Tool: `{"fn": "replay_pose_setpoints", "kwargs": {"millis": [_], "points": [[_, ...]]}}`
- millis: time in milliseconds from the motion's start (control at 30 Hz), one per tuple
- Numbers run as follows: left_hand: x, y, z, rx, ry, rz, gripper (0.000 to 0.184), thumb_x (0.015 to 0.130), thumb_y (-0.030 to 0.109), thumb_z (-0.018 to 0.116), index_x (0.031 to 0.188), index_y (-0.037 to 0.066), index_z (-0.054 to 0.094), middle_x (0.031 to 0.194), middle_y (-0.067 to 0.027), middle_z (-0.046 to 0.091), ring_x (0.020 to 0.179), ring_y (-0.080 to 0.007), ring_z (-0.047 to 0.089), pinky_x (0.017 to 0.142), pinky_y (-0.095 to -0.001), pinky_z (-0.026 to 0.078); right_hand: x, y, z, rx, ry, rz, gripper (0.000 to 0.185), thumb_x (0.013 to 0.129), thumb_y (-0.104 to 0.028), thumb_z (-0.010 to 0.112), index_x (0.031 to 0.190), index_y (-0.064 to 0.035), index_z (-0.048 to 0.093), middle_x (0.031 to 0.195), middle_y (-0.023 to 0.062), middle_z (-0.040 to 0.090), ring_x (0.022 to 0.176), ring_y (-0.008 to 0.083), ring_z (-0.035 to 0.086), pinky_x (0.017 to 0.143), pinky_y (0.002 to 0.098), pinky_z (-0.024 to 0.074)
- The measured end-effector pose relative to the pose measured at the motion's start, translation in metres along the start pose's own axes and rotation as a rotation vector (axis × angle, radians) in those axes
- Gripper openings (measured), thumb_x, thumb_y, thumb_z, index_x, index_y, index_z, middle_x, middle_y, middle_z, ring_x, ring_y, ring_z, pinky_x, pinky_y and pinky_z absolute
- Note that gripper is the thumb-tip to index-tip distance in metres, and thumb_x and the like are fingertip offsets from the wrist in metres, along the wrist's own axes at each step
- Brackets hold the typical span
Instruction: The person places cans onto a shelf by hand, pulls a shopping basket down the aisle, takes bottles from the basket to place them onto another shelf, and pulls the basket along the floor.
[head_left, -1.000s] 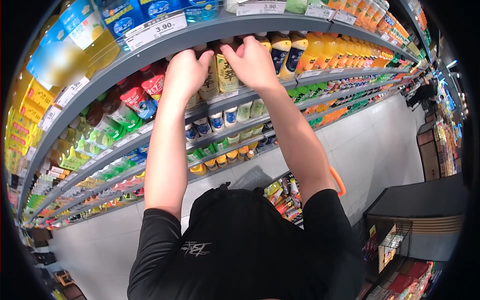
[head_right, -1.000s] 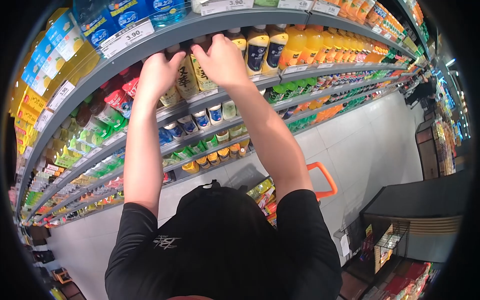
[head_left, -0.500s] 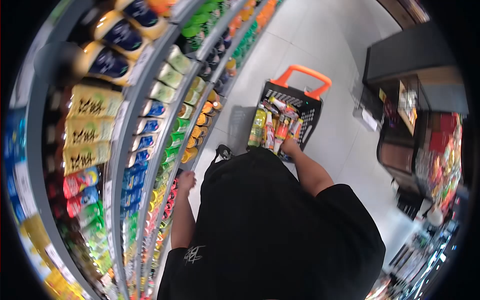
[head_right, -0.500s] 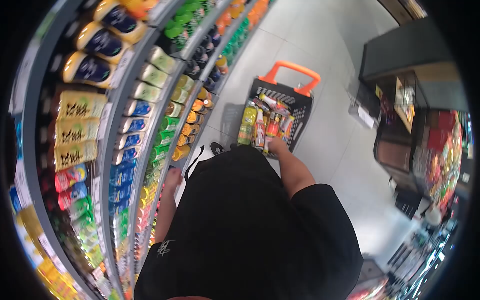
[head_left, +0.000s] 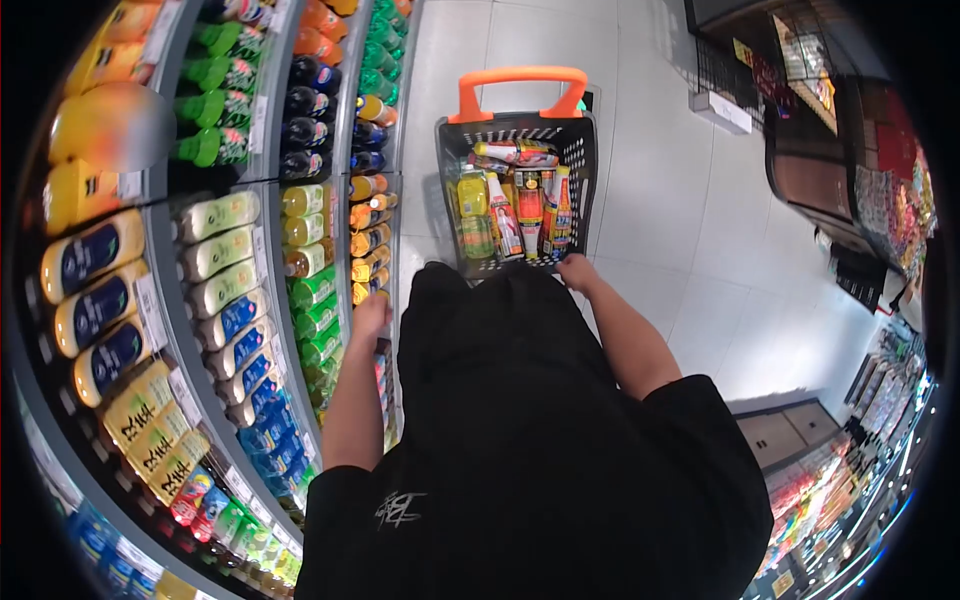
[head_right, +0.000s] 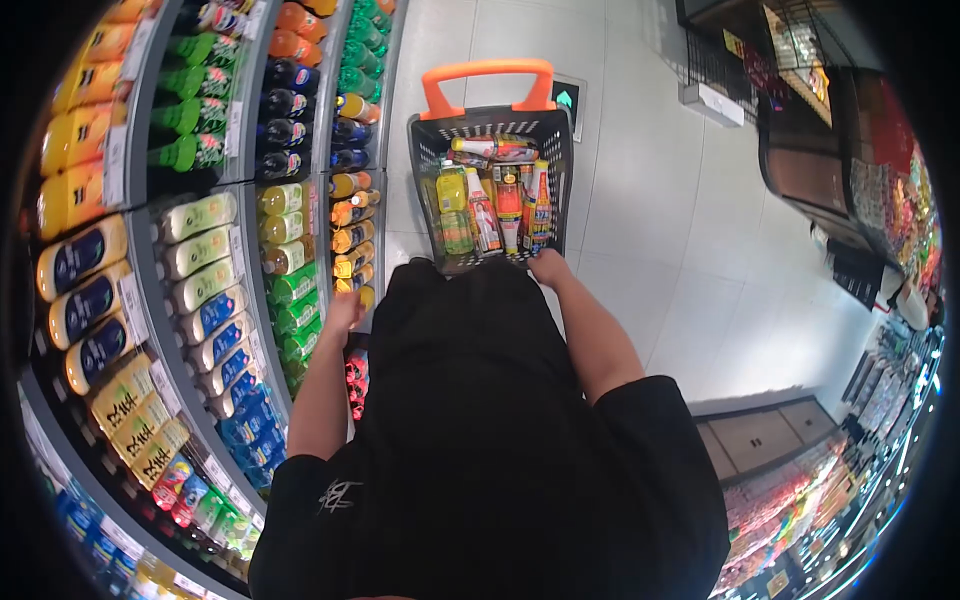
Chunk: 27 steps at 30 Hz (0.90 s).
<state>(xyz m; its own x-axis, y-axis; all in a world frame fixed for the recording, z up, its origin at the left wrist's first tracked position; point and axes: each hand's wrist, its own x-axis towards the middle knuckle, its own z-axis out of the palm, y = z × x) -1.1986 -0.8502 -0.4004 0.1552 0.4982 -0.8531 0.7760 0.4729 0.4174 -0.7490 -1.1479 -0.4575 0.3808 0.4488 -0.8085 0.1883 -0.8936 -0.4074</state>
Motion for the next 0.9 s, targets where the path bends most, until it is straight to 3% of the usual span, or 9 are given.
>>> {"fn": "replay_pose_setpoints", "kwargs": {"millis": [267, 300, 333, 467, 567, 700, 733, 800, 900], "points": [[0.038, 0.273, 0.079, 0.046, -0.156, 0.422, 0.025, 0.103, 0.021, 0.063, 0.114, -0.001, 0.068, 0.080, -0.0045, 0.067, 0.072, -0.0138, 0.064, 0.068, -0.0295, 0.052, 0.039, -0.057, -0.043, 0.142, 0.125, 0.028, 0.033, 0.090, -0.031, 0.065, 0.084, 0.0000, 0.074, 0.075, 0.0168, 0.072, 0.068, 0.0274, 0.072, 0.069, 0.0427, 0.0553], [0.041, 0.298, 0.088, 0.113, -0.152, 0.483, 0.025, 0.101, 0.020, 0.063, 0.116, -0.001, 0.067, 0.083, -0.0071, 0.068, 0.076, -0.0177, 0.066, 0.071, -0.0326, 0.053, 0.037, -0.065, -0.052, 0.199, 0.088, 0.057, 0.033, 0.088, -0.031, 0.064, 0.092, -0.0002, 0.075, 0.094, 0.0247, 0.075, 0.095, 0.0407, 0.074, 0.086, 0.0488, 0.0567], [0.037, 0.331, 0.096, 0.180, -0.151, 0.544, 0.027, 0.100, 0.020, 0.063, 0.117, 0.000, 0.066, 0.087, -0.0098, 0.069, 0.079, -0.0215, 0.068, 0.075, -0.0358, 0.055, 0.036, -0.069, -0.054, 0.235, 0.128, 0.073, 0.033, 0.088, -0.031, 0.064, 0.092, 0.0000, 0.075, 0.094, 0.0244, 0.075, 0.095, 0.0407, 0.074, 0.086, 0.0487, 0.0566], [0.038, 0.431, 0.125, 0.651, 0.383, 1.258, 0.033, 0.092, 0.023, 0.070, 0.117, 0.003, 0.066, 0.107, -0.0139, 0.067, 0.103, -0.0359, 0.065, 0.098, -0.0470, 0.049, 0.029, -0.057, -0.032, 0.350, 0.231, 0.193, 0.034, 0.089, -0.032, 0.065, 0.095, 0.0009, 0.072, 0.098, 0.0243, 0.075, 0.098, 0.0408, 0.073, 0.086, 0.0491, 0.0559], [0.054, 0.493, 0.149, 0.692, 0.605, 1.457, 0.036, 0.091, 0.028, 0.072, 0.117, 0.005, 0.067, 0.110, -0.0124, 0.067, 0.109, -0.0358, 0.064, 0.103, -0.0488, 0.045, 0.000, -0.048, 0.003, 0.422, 0.258, 0.375, 0.036, 0.090, -0.033, 0.065, 0.097, 0.0016, 0.072, 0.104, 0.0258, 0.074, 0.102, 0.0414, 0.072, 0.087, 0.0499, 0.0554], [0.071, 0.544, 0.164, 1.033, -0.169, 1.234, 0.044, 0.092, 0.046, 0.072, 0.115, 0.008, 0.068, 0.105, -0.0178, 0.073, 0.101, -0.0377, 0.070, 0.089, -0.0486, 0.054, -0.052, -0.047, 0.067, 0.543, 0.264, 0.538, 0.036, 0.088, -0.032, 0.066, 0.098, 0.0014, 0.074, 0.092, 0.0254, 0.075, 0.094, 0.0400, 0.074, 0.087, 0.0488, 0.0568], [0.076, 0.552, 0.164, 1.063, -0.226, 1.151, 0.045, 0.093, 0.048, 0.071, 0.113, 0.008, 0.068, 0.102, -0.0188, 0.073, 0.098, -0.0380, 0.071, 0.086, -0.0486, 0.054, -0.064, -0.053, 0.072, 0.580, 0.168, 0.582, 0.036, 0.087, -0.032, 0.067, 0.099, 0.0012, 0.075, 0.096, 0.0245, 0.076, 0.096, 0.0383, 0.074, 0.087, 0.0483, 0.0566], [0.082, 0.567, 0.164, 1.123, -0.317, 0.989, 0.047, 0.095, 0.052, 0.069, 0.111, 0.007, 0.069, 0.094, -0.0207, 0.074, 0.093, -0.0386, 0.072, 0.081, -0.0485, 0.056, -0.084, -0.072, 0.083, 0.359, 0.279, 0.455, 0.026, 0.092, -0.024, 0.065, 0.097, 0.0013, 0.070, 0.077, 0.0116, 0.071, 0.067, 0.0213, 0.070, 0.065, 0.0394, 0.0557], [0.094, 0.563, 0.162, 1.067, -0.343, 0.975, 0.051, 0.097, 0.054, 0.067, 0.104, 0.004, 0.072, 0.092, -0.0213, 0.074, 0.093, -0.0396, 0.072, 0.083, -0.0486, 0.055, -0.091, -0.086, 0.074, 0.456, 0.271, 0.470, 0.025, 0.092, -0.024, 0.065, 0.095, 0.0008, 0.068, 0.077, 0.0104, 0.070, 0.070, 0.0202, 0.070, 0.067, 0.0382, 0.0558]]}}
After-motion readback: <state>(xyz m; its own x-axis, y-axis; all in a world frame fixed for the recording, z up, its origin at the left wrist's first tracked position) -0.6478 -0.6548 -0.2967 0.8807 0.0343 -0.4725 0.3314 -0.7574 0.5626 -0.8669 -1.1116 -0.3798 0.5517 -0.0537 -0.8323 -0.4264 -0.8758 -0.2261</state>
